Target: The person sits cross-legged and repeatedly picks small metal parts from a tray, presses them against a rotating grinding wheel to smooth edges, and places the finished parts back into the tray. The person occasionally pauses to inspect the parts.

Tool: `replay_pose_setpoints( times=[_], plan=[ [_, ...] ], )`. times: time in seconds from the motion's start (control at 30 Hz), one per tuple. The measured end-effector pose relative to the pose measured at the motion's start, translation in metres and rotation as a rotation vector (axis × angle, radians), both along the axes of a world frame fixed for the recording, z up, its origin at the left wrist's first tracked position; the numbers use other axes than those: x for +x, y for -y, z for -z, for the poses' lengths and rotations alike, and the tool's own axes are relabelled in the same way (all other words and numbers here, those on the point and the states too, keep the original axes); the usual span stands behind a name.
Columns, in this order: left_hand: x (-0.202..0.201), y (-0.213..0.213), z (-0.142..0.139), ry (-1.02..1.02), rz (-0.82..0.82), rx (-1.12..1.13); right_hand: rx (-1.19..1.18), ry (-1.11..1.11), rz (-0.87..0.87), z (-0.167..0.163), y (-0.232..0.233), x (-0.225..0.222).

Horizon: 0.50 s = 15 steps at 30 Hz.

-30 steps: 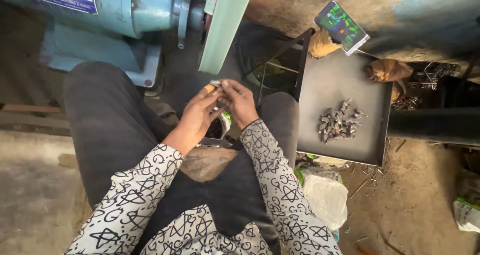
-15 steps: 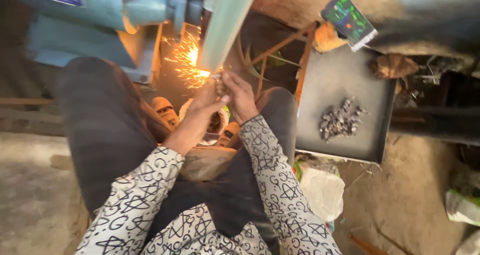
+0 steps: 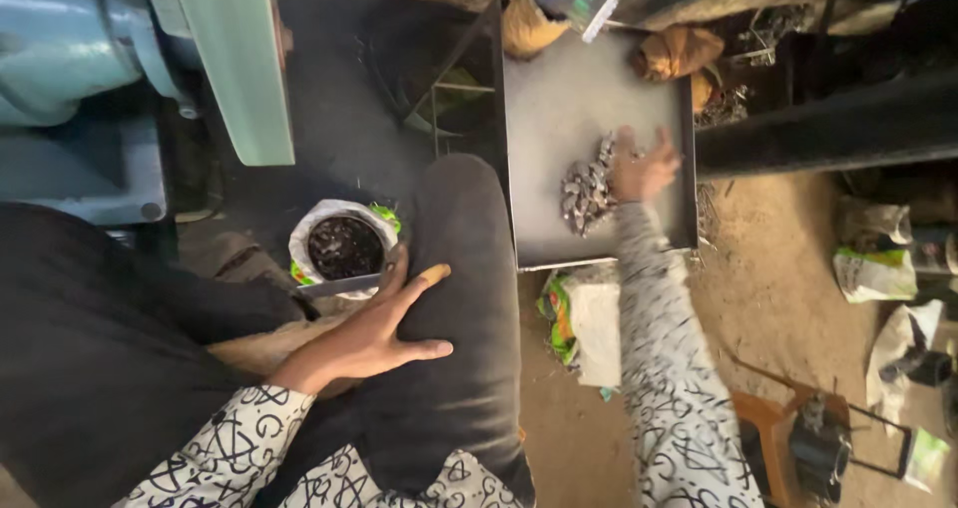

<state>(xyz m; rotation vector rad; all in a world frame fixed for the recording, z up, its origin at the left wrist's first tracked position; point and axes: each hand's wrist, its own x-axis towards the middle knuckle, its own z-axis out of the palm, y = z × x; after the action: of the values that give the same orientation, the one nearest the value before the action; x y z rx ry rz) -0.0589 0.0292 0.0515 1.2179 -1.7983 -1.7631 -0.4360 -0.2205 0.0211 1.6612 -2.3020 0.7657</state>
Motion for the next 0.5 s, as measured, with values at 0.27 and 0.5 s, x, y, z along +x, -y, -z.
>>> replay_pose_setpoints(
  times=[0.27,0.5],
  plan=[
    [0.007,0.013,-0.005,-0.11,-0.062,0.103,0.312,-0.056,-0.131,0.016,0.022,0.027],
    [0.047,0.005,-0.002,0.101,-0.153,-0.22,0.113,0.244,-0.438,0.017,-0.023,0.074]
  ],
)
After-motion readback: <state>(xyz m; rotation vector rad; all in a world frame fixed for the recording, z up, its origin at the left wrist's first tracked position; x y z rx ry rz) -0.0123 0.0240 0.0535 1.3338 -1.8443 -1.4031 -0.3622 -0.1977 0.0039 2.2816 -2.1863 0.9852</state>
